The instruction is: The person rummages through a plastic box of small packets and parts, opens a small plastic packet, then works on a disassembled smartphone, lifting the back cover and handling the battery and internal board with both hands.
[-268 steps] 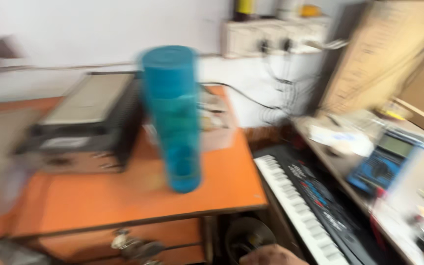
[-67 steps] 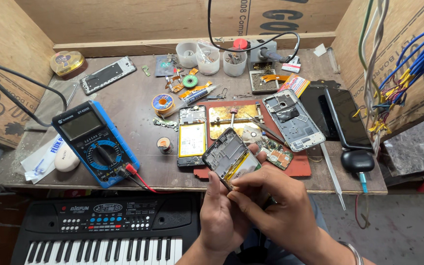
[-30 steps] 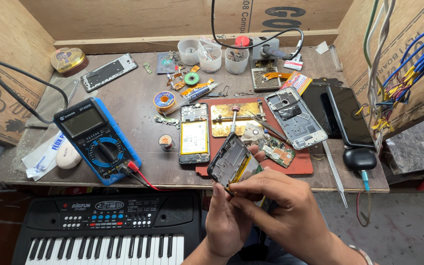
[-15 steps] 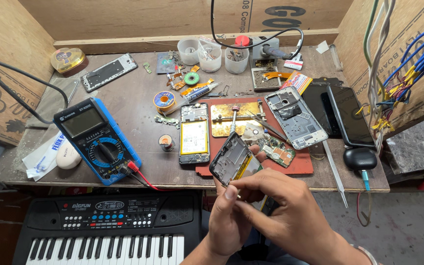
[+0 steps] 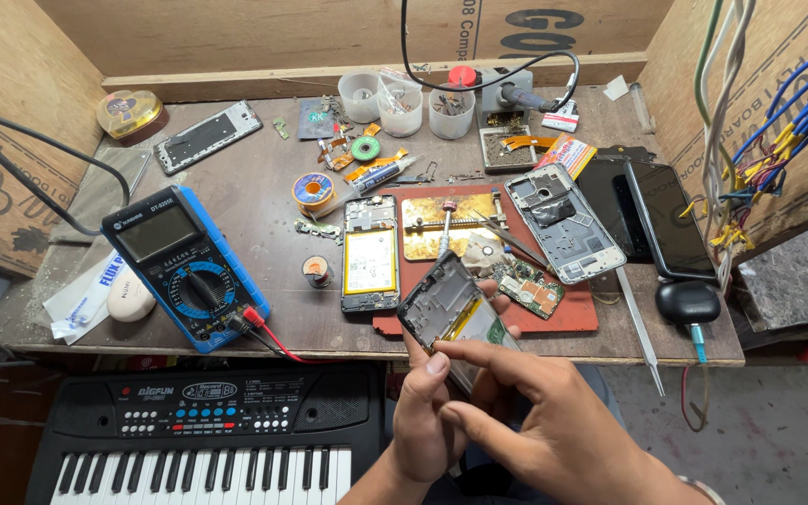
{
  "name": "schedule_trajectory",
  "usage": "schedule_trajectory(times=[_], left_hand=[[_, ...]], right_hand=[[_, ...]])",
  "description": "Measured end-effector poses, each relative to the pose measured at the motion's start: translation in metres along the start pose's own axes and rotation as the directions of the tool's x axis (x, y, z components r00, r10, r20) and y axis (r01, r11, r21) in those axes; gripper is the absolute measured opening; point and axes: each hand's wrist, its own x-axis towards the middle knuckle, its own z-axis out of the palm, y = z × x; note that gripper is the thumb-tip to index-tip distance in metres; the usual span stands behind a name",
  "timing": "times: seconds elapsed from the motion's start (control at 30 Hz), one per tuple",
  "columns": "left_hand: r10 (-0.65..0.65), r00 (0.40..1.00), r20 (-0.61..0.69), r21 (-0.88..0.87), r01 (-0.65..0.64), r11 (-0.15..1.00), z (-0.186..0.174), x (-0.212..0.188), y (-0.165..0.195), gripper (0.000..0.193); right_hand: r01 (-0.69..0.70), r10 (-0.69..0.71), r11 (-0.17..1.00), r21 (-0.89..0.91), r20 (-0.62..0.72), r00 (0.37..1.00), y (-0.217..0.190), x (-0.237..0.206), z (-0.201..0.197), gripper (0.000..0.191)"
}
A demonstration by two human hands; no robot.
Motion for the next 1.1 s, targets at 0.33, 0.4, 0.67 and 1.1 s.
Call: schedule_trajectory(times=[0.33,0.4,0.67,1.1], left_hand=[[0.002,1.0,0.031,-0.041,-0.001,0.999,0.004,0.002,-0.005,0.067],[-0.003,1.0,0.014,-0.043,0.003,0.999,0.004,0.002,-0.006,0.066],[-0.085,0.996,0.037,-0.111,0.088,0.99,0.003,-0.004,-0.004,0.067],[-0.08,0.996,0.033,0.0,0.08,0.997,0.015,0.001,0.004,0.081]], right_hand=[[-0.147,0.148,0.989,0.029,-0.019,0.989,0.009,-0.003,-0.017,0.043],[-0.058,0.057,0.998,-0.008,-0.109,0.992,0.012,-0.004,-0.021,0.036],[0.366,-0.501,0.819,-0.441,-0.24,0.831,-0.005,0.012,-0.031,0.037],[0.235,-0.275,0.942,-0.241,-0.148,0.95,-0.019,0.034,-0.033,0.046]])
